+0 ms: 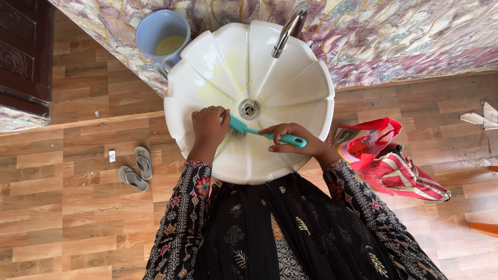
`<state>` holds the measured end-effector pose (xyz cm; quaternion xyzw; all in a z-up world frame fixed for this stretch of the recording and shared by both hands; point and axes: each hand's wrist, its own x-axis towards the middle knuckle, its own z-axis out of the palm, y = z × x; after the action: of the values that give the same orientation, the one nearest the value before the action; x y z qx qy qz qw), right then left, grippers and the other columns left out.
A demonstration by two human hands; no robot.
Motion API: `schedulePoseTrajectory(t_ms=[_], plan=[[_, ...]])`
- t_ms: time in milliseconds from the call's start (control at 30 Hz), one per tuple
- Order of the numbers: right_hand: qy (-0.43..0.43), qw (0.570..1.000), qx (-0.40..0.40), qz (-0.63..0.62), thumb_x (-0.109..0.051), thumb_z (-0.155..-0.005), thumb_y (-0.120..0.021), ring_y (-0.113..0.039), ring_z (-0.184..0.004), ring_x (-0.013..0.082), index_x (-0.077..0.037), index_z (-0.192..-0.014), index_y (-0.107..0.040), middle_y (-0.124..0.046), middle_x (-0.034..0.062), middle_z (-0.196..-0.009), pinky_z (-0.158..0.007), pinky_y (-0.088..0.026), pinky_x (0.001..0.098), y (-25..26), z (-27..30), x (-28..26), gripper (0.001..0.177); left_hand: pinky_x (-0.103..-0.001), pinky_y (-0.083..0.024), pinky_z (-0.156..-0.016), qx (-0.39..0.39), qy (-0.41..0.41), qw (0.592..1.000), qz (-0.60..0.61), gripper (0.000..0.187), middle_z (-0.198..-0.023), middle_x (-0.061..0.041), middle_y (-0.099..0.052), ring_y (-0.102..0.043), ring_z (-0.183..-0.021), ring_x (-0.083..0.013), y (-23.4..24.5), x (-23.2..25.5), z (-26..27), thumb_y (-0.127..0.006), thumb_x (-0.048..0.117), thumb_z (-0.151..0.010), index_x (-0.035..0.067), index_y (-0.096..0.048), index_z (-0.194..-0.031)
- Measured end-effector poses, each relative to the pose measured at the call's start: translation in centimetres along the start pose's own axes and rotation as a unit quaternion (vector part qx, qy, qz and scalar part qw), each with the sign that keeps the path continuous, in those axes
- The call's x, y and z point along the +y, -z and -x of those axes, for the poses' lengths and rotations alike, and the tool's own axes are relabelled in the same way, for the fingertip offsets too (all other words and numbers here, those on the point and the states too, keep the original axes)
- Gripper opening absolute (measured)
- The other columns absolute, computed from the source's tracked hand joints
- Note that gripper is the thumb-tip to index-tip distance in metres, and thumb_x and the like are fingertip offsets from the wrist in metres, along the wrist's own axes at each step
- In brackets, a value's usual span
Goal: The person scrubs a white pedestal sink with a teal brush, focusing on the basin and drain area. They repeatedly scrub the same regions without rinsing or wiping the surface during the clip.
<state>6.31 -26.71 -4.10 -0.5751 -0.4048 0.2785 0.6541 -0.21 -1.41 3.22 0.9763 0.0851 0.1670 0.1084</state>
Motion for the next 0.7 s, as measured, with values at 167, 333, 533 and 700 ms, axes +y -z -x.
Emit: schedulePoseTrajectory(t_ms=[167, 333, 533, 700], plan=[[0.017, 0.938, 0.106, 0.329, -0.008, -0.073, -0.089, -0.06, -0.123, 0.0369, -0.007, -0.075, -0.062, -0.068, 0.0211, -0.132, -0.087, -0.045, 0.0446, -0.2, -0.3, 0.4, 0.027, -0.045, -0.041, -0.078, 0.013, -0.01, 1.0, -0.004, 0.023, -0.08, -0.001, -0.073, -0.068, -0.079, -0.024, 0.3, 0.2, 0.0, -0.066, 0.027, -0.097, 0.012, -0.073, -0.081], [0.001, 0.997, -0.067, -0.025, -0.005, -0.084, -0.081, -0.065, -0.125, 0.0322, -0.007, -0.074, -0.052, -0.069, 0.0208, -0.137, -0.1, -0.05, 0.039, 1.1, 0.0, 0.9, 0.03, -0.045, -0.041, -0.079, 0.003, -0.002, 1.0, 0.005, 0.022, -0.079, -0.001, -0.073, -0.068, -0.078, -0.0229, 0.4, 0.3, -0.1, -0.066, 0.026, -0.097, 0.012, -0.073, -0.082], [0.003, 0.95, 0.144, 0.277, -0.006, -0.076, -0.079, -0.068, -0.12, 0.0234, -0.006, -0.075, -0.059, -0.072, 0.0173, -0.11, -0.084, -0.053, 0.0349, 0.3, 0.2, 0.8, 0.019, -0.045, -0.041, -0.079, 0.001, 0.0, 1.0, 0.0, 0.023, -0.08, -0.001, -0.073, -0.068, -0.079, -0.0235, 0.6, 0.5, 0.0, -0.066, 0.027, -0.097, 0.012, -0.073, -0.082], [-0.017, 0.996, 0.038, -0.08, -0.005, -0.083, -0.076, -0.065, -0.115, 0.0207, -0.007, -0.08, -0.055, -0.072, 0.0145, -0.118, -0.092, -0.05, 0.0329, 0.6, 0.7, 1.3, 0.022, -0.046, -0.041, -0.078, 0.001, -0.001, 1.0, 0.006, 0.022, -0.08, -0.002, -0.073, -0.068, -0.079, -0.0239, 0.7, 0.5, 0.1, -0.067, 0.027, -0.096, 0.012, -0.073, -0.082]])
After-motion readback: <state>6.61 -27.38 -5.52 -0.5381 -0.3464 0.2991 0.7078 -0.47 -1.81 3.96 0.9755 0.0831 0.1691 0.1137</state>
